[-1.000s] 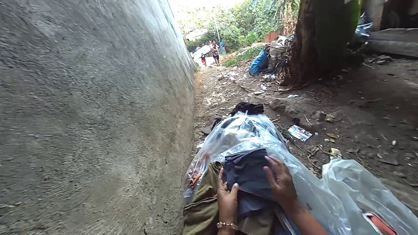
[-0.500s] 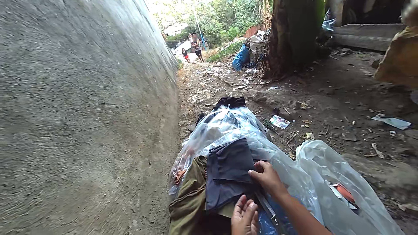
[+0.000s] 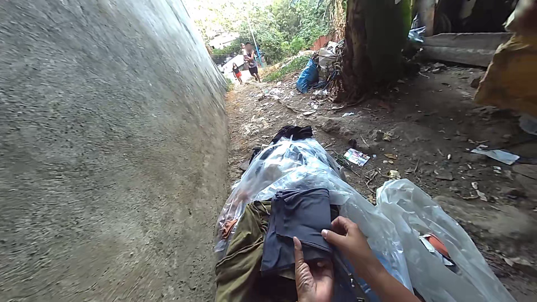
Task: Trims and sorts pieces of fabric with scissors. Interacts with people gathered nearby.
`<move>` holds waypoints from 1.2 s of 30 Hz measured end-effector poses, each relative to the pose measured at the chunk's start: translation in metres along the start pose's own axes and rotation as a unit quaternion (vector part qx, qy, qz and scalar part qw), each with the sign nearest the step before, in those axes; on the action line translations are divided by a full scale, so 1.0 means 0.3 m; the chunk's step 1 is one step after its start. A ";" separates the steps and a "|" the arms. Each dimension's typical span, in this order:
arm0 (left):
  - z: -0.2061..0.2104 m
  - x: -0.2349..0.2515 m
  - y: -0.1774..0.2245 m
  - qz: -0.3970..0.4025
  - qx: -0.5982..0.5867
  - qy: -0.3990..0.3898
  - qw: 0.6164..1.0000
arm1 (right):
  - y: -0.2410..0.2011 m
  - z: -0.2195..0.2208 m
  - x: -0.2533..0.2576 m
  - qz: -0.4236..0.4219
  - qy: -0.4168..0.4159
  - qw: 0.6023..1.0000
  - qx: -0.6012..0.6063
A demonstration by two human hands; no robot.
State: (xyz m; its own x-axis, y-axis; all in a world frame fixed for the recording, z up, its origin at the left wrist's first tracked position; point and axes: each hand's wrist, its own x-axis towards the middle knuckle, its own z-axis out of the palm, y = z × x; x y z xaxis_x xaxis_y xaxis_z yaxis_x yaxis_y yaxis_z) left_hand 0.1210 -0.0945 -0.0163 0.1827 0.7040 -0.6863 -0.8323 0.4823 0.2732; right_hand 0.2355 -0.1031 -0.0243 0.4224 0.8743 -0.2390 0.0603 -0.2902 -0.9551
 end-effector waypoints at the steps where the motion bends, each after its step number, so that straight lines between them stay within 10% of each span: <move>1: -0.005 0.001 -0.004 -0.017 0.011 -0.002 1.000 | -0.012 0.003 -0.002 0.037 -0.012 0.997 0.073; 10: -0.032 -0.011 0.022 -0.011 0.051 0.001 0.999 | -0.105 0.052 0.091 0.207 -0.038 0.950 0.231; 29: 0.299 -0.045 0.198 0.211 0.044 -0.117 0.969 | -0.384 0.059 0.142 -0.098 -0.165 0.944 0.269; 36: 0.221 0.169 0.054 0.150 0.049 0.001 0.988 | -0.168 -0.089 0.083 -0.110 -0.073 0.983 -0.129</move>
State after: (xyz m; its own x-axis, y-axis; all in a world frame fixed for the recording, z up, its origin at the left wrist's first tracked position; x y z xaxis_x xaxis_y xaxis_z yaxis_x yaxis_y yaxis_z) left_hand 0.1514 -0.0165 -0.0021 -0.0647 0.8218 -0.5661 -0.7943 0.3010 0.5277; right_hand 0.2672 -0.0773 0.0225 0.2402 0.9680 -0.0724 0.3702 -0.1603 -0.9150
